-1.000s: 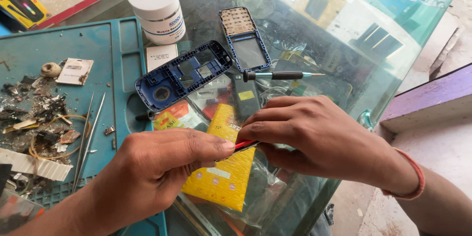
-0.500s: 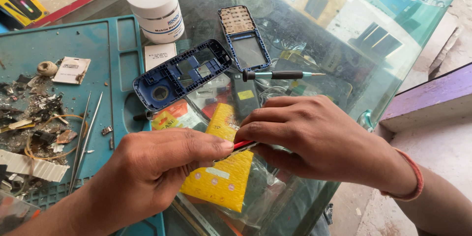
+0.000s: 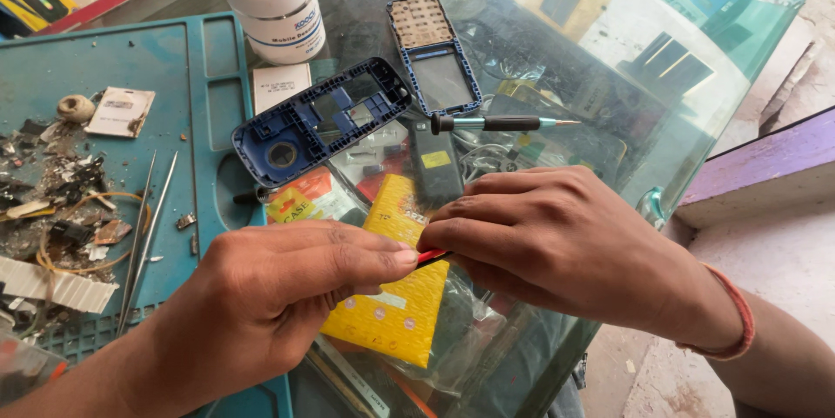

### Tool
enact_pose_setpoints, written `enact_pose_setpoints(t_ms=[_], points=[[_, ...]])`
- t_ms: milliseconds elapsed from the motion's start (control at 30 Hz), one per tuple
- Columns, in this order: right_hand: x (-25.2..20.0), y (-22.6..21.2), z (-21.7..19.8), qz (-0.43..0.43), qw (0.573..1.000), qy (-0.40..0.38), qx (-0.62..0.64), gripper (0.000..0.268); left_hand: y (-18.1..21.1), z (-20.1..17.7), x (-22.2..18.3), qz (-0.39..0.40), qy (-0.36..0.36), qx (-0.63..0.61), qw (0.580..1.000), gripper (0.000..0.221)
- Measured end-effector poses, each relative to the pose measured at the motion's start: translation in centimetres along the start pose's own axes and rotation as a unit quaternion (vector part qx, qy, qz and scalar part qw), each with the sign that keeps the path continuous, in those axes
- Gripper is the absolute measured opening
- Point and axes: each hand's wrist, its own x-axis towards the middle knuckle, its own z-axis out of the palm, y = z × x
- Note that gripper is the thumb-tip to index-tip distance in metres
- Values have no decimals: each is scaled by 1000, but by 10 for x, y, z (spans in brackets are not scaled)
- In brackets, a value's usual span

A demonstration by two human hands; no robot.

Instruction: The person handles a red battery and then uses tweezers to manipulate small components on a green circuit board. The person repeatedly adjusts and repositions tiny parts on the board using the tweezers while holding the board steady with the other hand.

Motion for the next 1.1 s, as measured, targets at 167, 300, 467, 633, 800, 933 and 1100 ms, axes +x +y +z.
enact_pose_setpoints(t_ms=[167, 300, 467, 633, 800, 933, 1100], points=[[-5, -5, 1, -6, 998, 13, -56, 32, 5, 1, 1, 32, 1, 37, 999, 45], [-15, -10, 10, 14, 995, 10, -103, 40, 10, 2, -2, 67, -12, 88, 994, 33], [-28, -4, 3, 53, 998, 22, -13, 67, 19, 0, -3, 163, -62, 213, 961, 29], [-40, 9, 8, 49, 992, 5, 114, 71, 22, 5, -6, 163, -76, 245, 953, 33], [-47, 8, 11, 110, 983, -2, 145, 77, 25, 17, -6, 84, -4, 215, 973, 66], [-47, 7, 13, 108, 979, 16, 172, 93, 28, 31, -7, 59, 2, 243, 968, 78], [-46, 7, 13, 92, 979, 18, 181, 94, 32, 40, -9, 45, 2, 201, 979, 70]])
